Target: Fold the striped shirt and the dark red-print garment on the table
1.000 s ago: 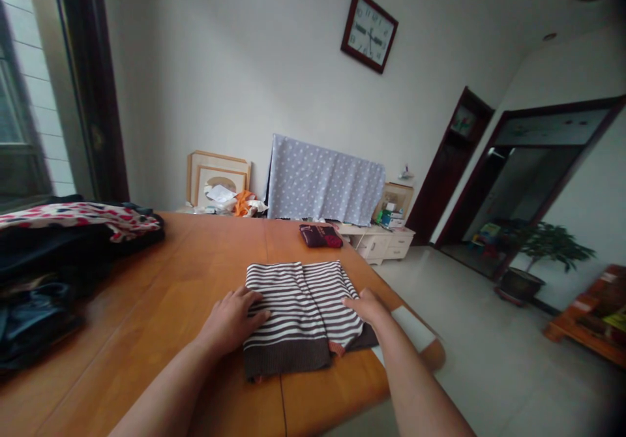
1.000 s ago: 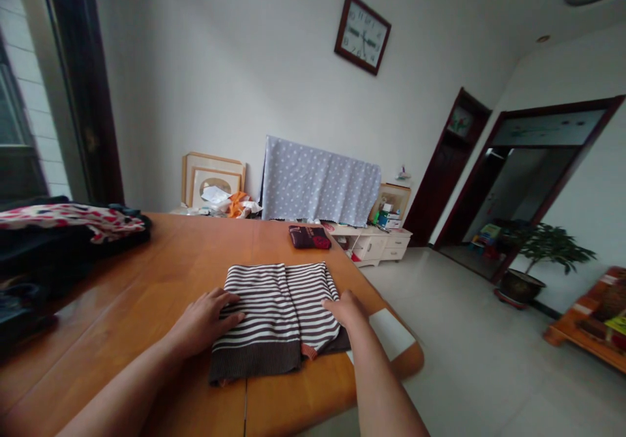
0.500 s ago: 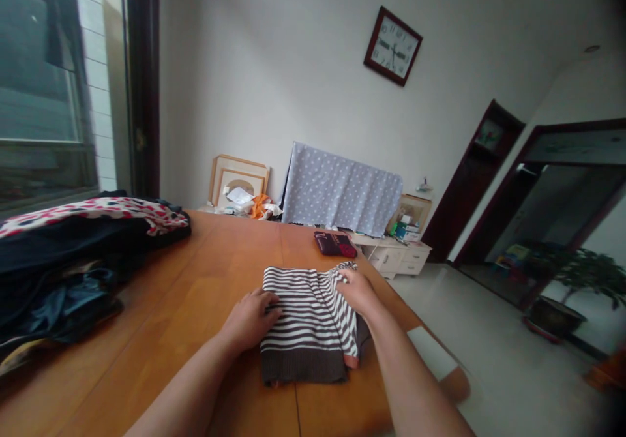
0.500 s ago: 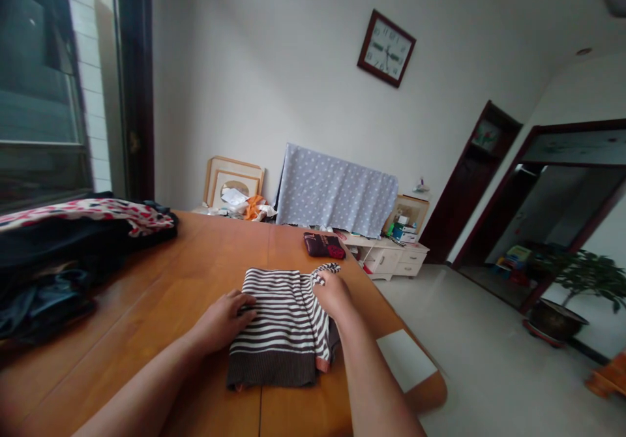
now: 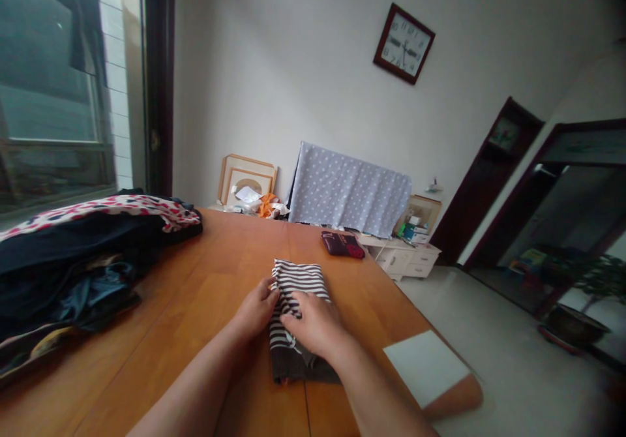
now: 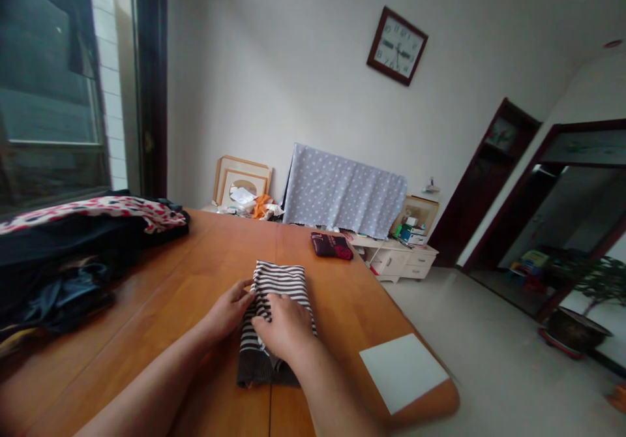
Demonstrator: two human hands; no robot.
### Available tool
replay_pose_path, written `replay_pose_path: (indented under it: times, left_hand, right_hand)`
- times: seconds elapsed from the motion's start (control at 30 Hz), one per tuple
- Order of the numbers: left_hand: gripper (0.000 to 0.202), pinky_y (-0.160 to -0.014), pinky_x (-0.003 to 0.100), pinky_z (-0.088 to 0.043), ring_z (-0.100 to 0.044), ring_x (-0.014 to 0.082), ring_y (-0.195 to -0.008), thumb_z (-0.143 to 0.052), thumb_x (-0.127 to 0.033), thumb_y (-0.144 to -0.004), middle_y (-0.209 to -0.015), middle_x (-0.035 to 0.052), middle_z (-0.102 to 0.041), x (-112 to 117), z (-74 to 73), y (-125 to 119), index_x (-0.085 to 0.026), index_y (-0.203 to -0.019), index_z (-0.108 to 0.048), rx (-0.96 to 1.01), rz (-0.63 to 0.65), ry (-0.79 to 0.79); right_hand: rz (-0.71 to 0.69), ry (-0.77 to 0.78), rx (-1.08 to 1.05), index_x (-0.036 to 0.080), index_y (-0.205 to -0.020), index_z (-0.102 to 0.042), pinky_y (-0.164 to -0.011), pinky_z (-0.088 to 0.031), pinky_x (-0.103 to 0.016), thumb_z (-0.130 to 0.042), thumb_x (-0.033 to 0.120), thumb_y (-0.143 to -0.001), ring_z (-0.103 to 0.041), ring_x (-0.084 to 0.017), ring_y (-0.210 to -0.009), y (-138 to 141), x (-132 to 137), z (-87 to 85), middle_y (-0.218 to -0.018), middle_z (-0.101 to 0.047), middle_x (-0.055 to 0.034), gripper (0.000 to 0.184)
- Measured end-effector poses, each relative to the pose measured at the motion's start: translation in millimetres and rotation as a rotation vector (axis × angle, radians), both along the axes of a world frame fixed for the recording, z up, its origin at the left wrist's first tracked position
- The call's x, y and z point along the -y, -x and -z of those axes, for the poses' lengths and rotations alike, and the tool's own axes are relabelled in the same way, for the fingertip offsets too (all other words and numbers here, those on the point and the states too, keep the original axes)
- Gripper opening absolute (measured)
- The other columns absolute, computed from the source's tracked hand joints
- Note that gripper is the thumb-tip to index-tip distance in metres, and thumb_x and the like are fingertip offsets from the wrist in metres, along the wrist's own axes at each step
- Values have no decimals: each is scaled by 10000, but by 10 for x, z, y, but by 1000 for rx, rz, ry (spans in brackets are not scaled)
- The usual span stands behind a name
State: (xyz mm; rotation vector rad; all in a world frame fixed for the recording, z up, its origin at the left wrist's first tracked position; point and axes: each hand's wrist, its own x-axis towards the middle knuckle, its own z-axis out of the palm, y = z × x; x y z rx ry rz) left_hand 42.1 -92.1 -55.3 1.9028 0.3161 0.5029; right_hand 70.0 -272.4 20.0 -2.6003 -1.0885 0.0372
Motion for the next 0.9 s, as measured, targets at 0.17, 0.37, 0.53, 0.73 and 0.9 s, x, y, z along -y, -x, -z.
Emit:
replay_pose_path:
  times: [0.17, 0.37, 0.53, 0.73, 0.9]
  left_hand:
    - [548, -927, 389, -522, -698, 274, -1037, -529, -481, -879, -1096, 126, -757, 29, 30, -16, -134, -1300, -582, 4, 4, 98]
    - [578, -937, 383, -516, -698, 275, -1036, -549, -583, -868, -1095, 133, -757, 57, -11, -8, -131, -1218, -629, 50, -10, 193]
    - [644, -919, 382, -519, -691, 279, -1046, -539, -654, -865, -1075, 122, -751, 76, -83, 32, -127, -1227, -616, 41, -8, 157]
    - [658, -796, 354, -541, -699, 239, -874, -717, -456, -770, -892, 48, -745, 97, -2, 60, -157, -1331, -547, 50, 12, 92]
    - [627, -869, 337, -507, -686, 234, -996, -627, -205, -769, -1063, 65, -740, 45, 34, 52, -220, -1383, -496, -52, -16, -148]
  right_hand:
    - [-61, -21, -33, 239, -1080, -680, -801, -414, -300, -645, 304, -799, -631, -237, -986, -30, 234, 64, -1086, -720, -66, 291]
    - [-138, -373, -510, 161, -1047, -711, -598, -383, -200, -555, 116, -748, -568, -125, -697, -125, 229, 47, -817, -691, 0, 340]
    - [-185, -421, -775, 146, -1247, -652, -567, -417, -197, -609, 239, -835, -566, -100, -597, -39, 199, 23, -732, -634, 23, 424]
    - [-22, -592, -615, 154, -1201, -673, -630, -485, -239, -522, 330, -914, -628, -129, -670, -242, 306, 201, -869, -699, -37, 370]
    - [-30, -481, -265, 208, -1148, -731, -740, -502, -268, -603, 354, -894, -657, -178, -822, -253, 491, 351, -952, -735, -59, 320]
